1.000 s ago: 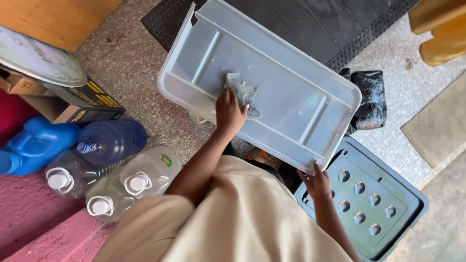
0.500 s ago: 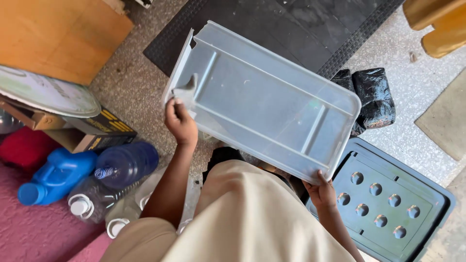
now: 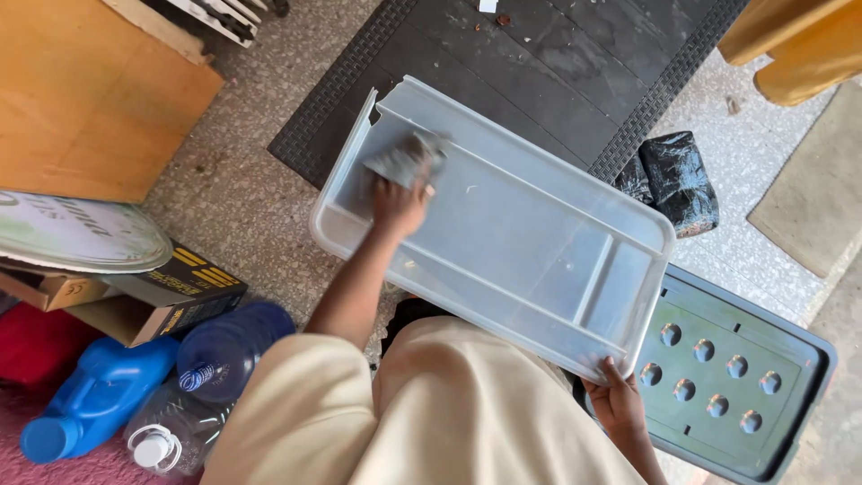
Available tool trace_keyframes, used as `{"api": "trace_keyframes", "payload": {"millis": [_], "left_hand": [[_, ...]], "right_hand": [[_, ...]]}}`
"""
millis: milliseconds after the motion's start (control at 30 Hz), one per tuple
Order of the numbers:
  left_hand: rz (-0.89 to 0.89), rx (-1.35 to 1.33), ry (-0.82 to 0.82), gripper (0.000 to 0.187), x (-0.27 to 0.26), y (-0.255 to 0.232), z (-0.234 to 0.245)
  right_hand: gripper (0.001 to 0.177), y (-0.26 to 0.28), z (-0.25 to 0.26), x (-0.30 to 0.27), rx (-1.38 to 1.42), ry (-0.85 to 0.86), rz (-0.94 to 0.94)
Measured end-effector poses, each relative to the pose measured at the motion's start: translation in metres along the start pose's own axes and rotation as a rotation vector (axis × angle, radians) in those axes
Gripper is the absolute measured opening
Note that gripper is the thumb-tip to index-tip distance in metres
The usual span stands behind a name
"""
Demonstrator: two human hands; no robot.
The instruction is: Wiping a plastic container and its lid with a cloth.
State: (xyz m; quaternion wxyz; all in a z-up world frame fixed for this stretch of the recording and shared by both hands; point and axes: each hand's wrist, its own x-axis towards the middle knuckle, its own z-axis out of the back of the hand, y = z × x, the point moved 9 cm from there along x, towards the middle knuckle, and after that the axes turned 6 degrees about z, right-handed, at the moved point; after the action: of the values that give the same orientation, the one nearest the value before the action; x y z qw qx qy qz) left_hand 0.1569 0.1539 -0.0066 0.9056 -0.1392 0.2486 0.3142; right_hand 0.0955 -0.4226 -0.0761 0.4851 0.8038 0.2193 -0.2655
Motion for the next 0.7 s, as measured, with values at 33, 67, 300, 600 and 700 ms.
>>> {"api": "trace_keyframes", "payload": {"millis": [33, 67, 300, 600, 700], "left_hand": [[-0.016, 0.038, -0.187, 0.072, 0.026, 0.009, 0.010], [-0.030, 0.073, -0.373, 0.067, 0.047, 0.018, 0.017], [-0.452, 0.154, -0.429, 0.069, -0.005, -0.099, -0.023], [-0.330, 0.258, -0.399, 0.057, 0.057, 0.001, 0.030], [-0.144, -0.237, -0.733, 0.044, 0.036, 0.024, 0.066]], "right_hand": [[0.045, -0.005, -0.004, -0.006, 0.014, -0.018, -0.027], [0.045, -0.009, -0.007, -0.012, 0.026, -0.034, -0.055], [0.040, -0.014, -0.011, -0.031, -0.054, -0.085, -0.006], [0.049, -0.028, 0.005, -0.026, -0.064, -0.126, -0.022], [0.051, -0.031, 0.001, -0.037, -0.066, -0.167, -0.070]]}}
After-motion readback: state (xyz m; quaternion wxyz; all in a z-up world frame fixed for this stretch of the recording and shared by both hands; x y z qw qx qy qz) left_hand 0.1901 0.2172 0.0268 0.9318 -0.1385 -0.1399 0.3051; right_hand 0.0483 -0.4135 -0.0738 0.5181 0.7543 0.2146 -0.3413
